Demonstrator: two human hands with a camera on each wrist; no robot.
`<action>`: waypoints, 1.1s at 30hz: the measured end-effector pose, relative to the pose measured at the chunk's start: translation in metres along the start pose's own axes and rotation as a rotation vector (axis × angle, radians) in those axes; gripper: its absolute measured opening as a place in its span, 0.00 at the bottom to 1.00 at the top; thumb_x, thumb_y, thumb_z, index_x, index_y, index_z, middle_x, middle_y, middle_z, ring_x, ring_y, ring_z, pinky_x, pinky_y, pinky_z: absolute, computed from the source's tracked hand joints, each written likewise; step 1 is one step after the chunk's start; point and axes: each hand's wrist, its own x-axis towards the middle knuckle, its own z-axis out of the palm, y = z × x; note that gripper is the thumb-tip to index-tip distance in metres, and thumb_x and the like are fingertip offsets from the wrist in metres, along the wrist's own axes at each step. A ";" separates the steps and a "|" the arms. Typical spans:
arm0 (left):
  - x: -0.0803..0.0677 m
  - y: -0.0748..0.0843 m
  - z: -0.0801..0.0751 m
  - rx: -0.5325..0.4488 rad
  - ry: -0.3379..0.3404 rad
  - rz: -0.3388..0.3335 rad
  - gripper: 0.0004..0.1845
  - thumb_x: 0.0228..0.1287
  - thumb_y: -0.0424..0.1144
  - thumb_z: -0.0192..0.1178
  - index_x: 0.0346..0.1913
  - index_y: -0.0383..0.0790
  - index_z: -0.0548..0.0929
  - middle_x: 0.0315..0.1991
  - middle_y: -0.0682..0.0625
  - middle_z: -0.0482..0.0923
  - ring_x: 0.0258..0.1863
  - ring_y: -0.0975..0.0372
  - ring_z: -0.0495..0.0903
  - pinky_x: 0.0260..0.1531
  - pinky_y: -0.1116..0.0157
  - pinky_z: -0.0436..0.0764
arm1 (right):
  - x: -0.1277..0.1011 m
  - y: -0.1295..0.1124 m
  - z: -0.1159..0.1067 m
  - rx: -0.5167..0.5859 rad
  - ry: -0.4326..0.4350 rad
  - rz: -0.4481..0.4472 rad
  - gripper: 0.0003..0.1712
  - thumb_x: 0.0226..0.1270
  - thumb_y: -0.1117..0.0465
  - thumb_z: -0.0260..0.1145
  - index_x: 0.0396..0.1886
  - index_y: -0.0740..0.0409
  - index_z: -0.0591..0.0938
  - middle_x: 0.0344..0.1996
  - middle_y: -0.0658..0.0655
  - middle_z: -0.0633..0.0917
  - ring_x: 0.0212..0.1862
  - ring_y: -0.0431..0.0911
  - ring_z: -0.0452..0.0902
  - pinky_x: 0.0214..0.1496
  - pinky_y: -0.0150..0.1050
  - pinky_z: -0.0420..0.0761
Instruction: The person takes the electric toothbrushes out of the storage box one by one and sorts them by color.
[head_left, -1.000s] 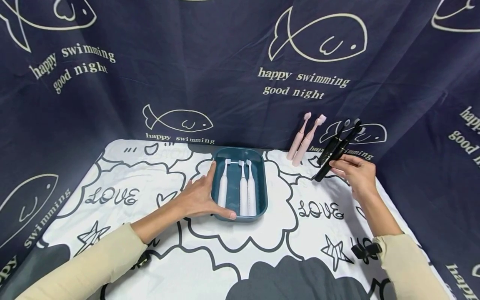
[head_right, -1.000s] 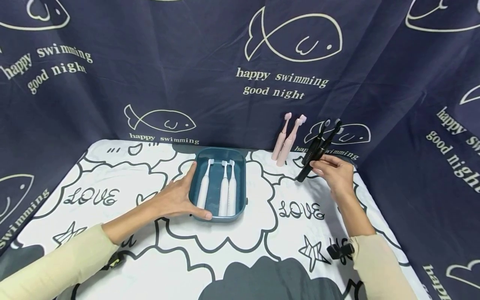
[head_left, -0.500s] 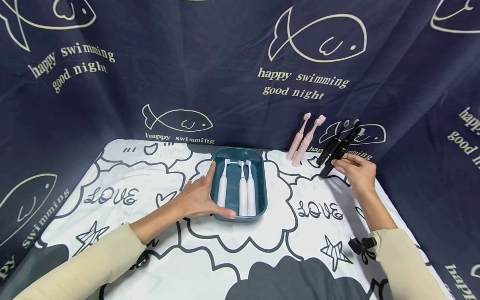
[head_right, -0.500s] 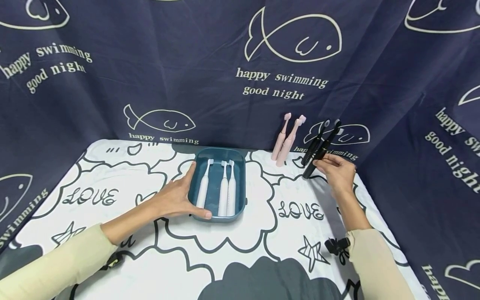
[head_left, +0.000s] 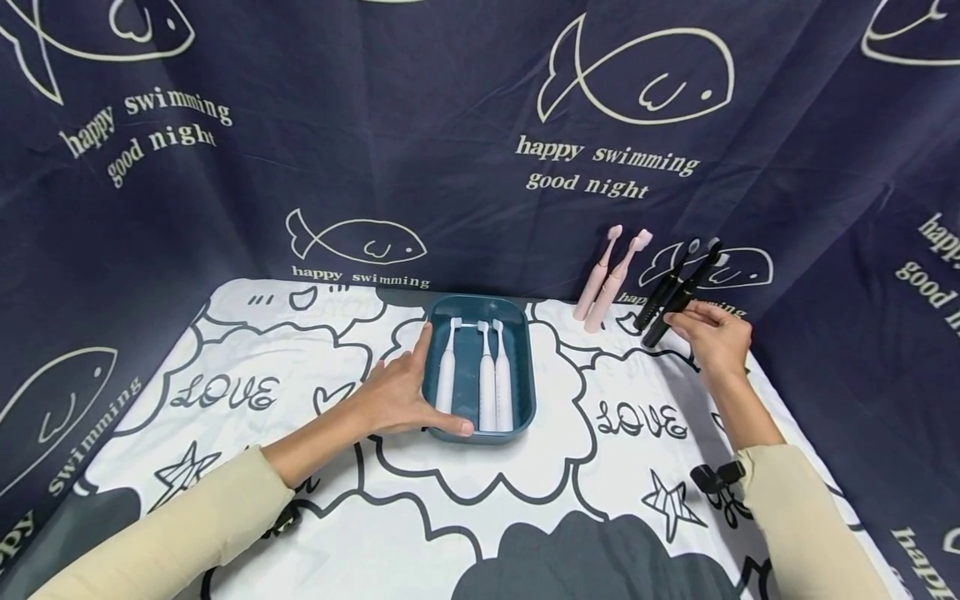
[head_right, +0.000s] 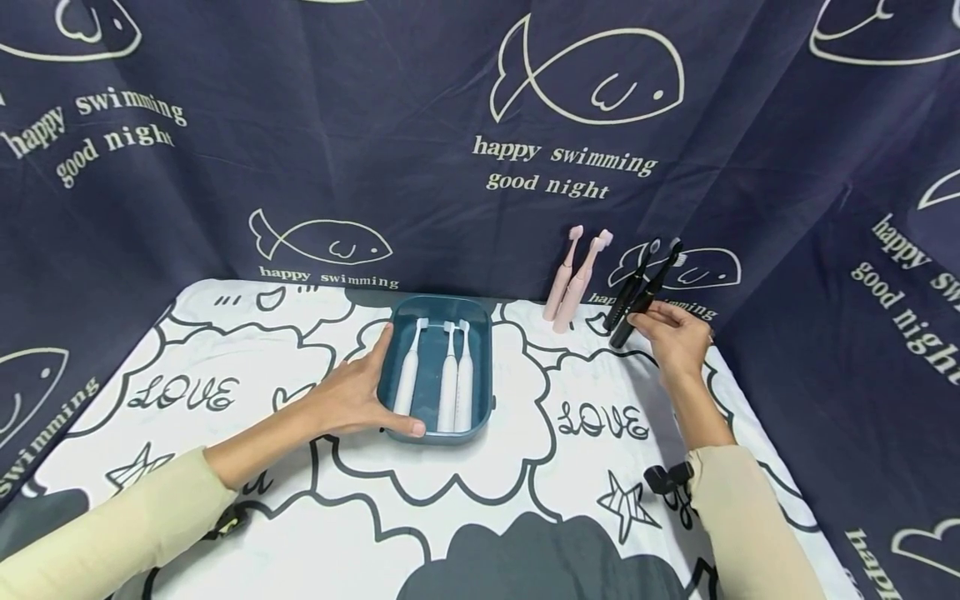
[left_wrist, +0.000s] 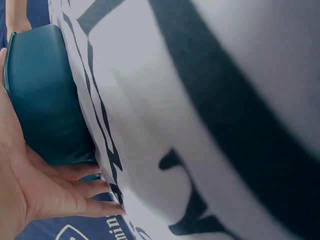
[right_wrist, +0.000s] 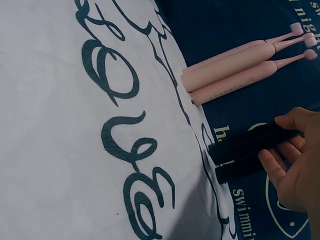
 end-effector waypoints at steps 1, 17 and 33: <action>0.000 0.000 0.000 0.001 0.003 0.000 0.95 0.34 0.88 0.79 0.95 0.48 0.31 0.85 0.31 0.70 0.81 0.35 0.74 0.83 0.28 0.62 | 0.001 0.000 0.000 -0.008 0.005 0.000 0.19 0.61 0.78 0.80 0.37 0.48 0.91 0.24 0.37 0.93 0.29 0.29 0.90 0.37 0.22 0.87; 0.000 0.002 0.000 -0.014 -0.011 -0.005 0.95 0.35 0.87 0.80 0.94 0.49 0.29 0.88 0.34 0.64 0.85 0.33 0.68 0.85 0.26 0.56 | 0.011 0.007 0.001 -0.029 0.031 -0.006 0.20 0.61 0.78 0.80 0.35 0.47 0.90 0.22 0.36 0.92 0.26 0.28 0.89 0.34 0.22 0.87; -0.001 0.002 0.000 -0.008 -0.015 -0.013 0.96 0.35 0.88 0.79 0.94 0.50 0.29 0.87 0.32 0.65 0.84 0.36 0.70 0.85 0.29 0.61 | 0.013 0.014 0.000 -0.079 0.033 -0.038 0.20 0.62 0.78 0.81 0.37 0.46 0.90 0.22 0.34 0.91 0.28 0.26 0.88 0.35 0.20 0.85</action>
